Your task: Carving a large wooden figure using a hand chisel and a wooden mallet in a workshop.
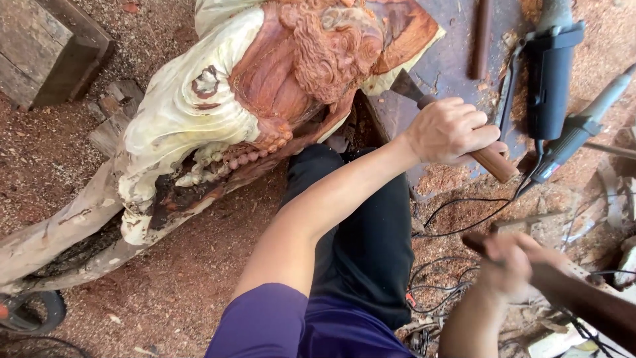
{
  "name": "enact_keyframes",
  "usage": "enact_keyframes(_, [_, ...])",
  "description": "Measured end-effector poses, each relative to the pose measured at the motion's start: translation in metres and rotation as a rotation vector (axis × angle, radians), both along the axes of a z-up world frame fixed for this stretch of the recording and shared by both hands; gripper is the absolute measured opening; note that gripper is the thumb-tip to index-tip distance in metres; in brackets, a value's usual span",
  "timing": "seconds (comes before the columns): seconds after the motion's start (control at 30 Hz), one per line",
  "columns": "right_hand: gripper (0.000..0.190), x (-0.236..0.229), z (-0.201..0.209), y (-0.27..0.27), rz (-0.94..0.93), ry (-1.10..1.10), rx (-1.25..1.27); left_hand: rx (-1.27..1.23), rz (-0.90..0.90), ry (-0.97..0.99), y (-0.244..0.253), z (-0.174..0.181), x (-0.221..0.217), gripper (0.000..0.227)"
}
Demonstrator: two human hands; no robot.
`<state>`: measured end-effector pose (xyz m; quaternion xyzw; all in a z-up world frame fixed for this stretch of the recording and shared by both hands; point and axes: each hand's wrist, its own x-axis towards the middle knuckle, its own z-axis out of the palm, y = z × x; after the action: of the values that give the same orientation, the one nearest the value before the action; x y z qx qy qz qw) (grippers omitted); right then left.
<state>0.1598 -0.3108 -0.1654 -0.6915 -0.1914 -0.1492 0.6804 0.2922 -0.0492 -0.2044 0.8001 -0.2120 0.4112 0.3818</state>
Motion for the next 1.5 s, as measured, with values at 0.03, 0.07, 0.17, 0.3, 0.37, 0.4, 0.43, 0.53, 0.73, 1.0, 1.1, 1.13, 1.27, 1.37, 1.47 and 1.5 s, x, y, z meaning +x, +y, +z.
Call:
enact_keyframes(0.03, [0.024, -0.002, -0.015, -0.002, -0.159, 0.035, -0.614, 0.001, -0.011, -0.001, 0.001, 0.0, -0.002, 0.044])
enact_keyframes(0.07, [0.026, 0.0, -0.03, -0.005, -0.317, 0.068, -1.218, 0.004, -0.018, -0.007, 0.002, 0.001, -0.002, 0.043])
enact_keyframes(0.17, [0.016, -0.023, -0.084, 0.027, -0.2, 0.511, -0.464, 0.014, -0.008, 0.077, -0.013, -0.035, 0.0, 0.028])
enact_keyframes(0.3, [0.018, -0.047, -0.022, 0.046, -0.321, 0.654, -0.432, -0.031, 0.036, 0.088, -0.017, -0.04, -0.004, 0.025])
enact_keyframes(0.37, [0.033, -0.04, 0.026, 0.072, -0.49, 0.489, -0.205, -0.08, 0.014, 0.111, -0.017, -0.039, -0.003, 0.029])
enact_keyframes(0.4, [0.033, -0.038, 0.006, 0.043, -0.491, 0.497, -0.208, -0.082, 0.013, 0.12, -0.015, -0.035, -0.005, 0.029])
enact_keyframes(0.43, [0.028, -0.038, -0.013, 0.013, -0.349, 0.338, -0.057, -0.106, 0.013, 0.104, -0.012, -0.032, -0.007, 0.03])
enact_keyframes(0.53, [0.022, -0.038, -0.061, -0.003, -0.189, 0.275, -0.004, -0.129, 0.029, 0.065, -0.009, -0.034, -0.003, 0.031])
enact_keyframes(0.73, [0.018, -0.04, -0.071, 0.022, -0.206, 0.668, -0.457, -0.112, 0.005, 0.121, -0.008, -0.044, 0.003, 0.022])
enact_keyframes(1.0, [0.023, -0.026, -0.074, -0.028, -0.288, -0.18, -0.777, -0.073, 0.023, 0.128, -0.01, -0.045, 0.002, 0.018])
enact_keyframes(1.1, [0.017, -0.032, -0.084, 0.032, -0.157, 0.595, -0.498, -0.073, -0.002, 0.111, -0.011, -0.048, 0.0, 0.019])
enact_keyframes(1.13, [0.014, -0.034, -0.068, 0.031, -0.234, 0.678, -0.522, -0.061, 0.0, 0.148, -0.011, -0.05, 0.0, 0.013])
enact_keyframes(1.27, [0.016, -0.038, -0.025, 0.023, -0.32, 0.499, -0.274, 0.03, 0.025, 0.185, -0.017, -0.068, 0.002, 0.021])
enact_keyframes(1.37, [0.022, -0.02, -0.013, 0.013, -0.297, 0.081, 0.139, 0.081, -0.03, 0.18, -0.013, -0.06, 0.007, 0.036])
enact_keyframes(1.47, [0.018, -0.015, -0.072, 0.04, -0.242, 0.299, -0.079, 0.0, 0.035, 0.168, -0.008, -0.058, 0.002, 0.015])
enact_keyframes(1.5, [0.018, -0.016, -0.088, 0.037, -0.238, 0.296, -0.074, 0.004, 0.039, 0.164, -0.007, -0.064, 0.007, 0.015])
